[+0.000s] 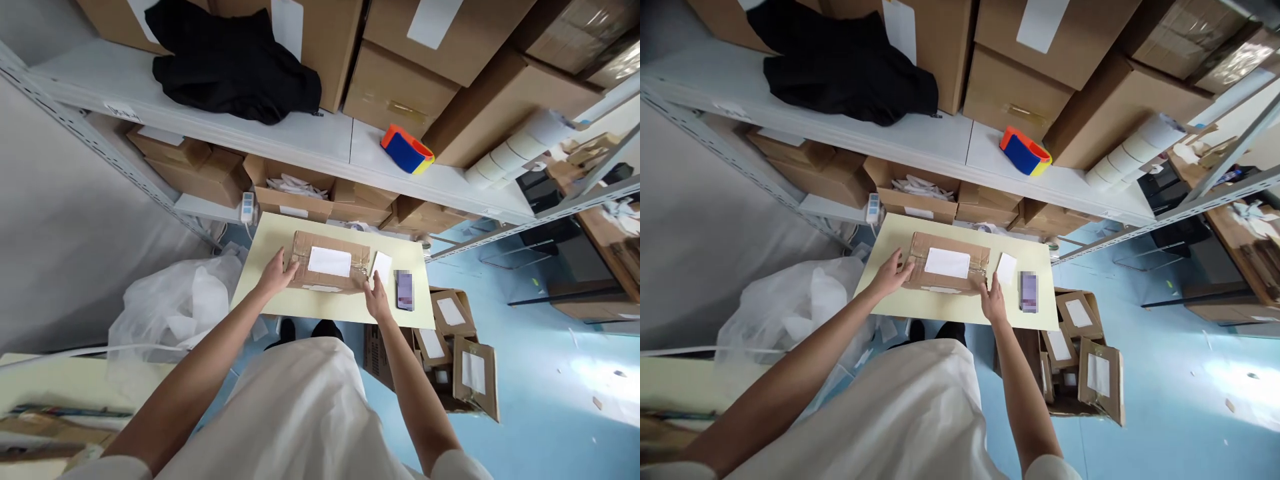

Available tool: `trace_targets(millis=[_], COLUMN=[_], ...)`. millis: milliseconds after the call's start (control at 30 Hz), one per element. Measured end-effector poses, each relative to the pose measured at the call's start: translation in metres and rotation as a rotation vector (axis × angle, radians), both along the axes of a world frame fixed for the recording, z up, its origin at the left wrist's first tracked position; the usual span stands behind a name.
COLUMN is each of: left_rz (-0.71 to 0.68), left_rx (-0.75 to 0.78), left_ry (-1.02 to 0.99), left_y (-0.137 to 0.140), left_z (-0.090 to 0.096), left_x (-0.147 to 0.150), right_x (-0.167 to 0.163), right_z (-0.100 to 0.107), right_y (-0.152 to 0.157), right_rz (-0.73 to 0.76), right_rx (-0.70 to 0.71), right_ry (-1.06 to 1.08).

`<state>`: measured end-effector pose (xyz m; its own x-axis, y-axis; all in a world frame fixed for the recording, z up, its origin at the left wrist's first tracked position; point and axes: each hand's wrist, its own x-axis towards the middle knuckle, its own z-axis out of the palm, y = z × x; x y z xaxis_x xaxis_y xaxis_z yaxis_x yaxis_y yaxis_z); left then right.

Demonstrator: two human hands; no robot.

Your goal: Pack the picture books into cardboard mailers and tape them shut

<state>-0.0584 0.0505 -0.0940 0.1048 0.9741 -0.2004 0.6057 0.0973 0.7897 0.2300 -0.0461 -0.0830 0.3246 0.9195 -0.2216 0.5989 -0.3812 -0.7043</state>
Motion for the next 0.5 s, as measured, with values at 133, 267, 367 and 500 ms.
trace_targets(millis=[133,267,367,500], left_rz=[0.048,0.216,0.131,-0.128], left_rx=[-0.058,0.071,0.146,0.202], left_ry=[-0.198,-0.239,-0.325,-0.348], left_y=[0.002,-0.001,0.0,-0.005], left_z=[-0.001,0.025,0.056,0.082], left_x=[0.005,0.022,0.056,0.147], right_x=[-0.005,0.005,0.033,0.096], right_z=[0.011,0.028,0.039,0.042], right_y=[0.021,0.001,-0.041,-0.111], right_rz=[-0.112,-0.172,-0.205,-0.422], right_rx=[-0.022,0.111,0.266,0.385], right_ry=[0.373,0.629,0.666,0.457])
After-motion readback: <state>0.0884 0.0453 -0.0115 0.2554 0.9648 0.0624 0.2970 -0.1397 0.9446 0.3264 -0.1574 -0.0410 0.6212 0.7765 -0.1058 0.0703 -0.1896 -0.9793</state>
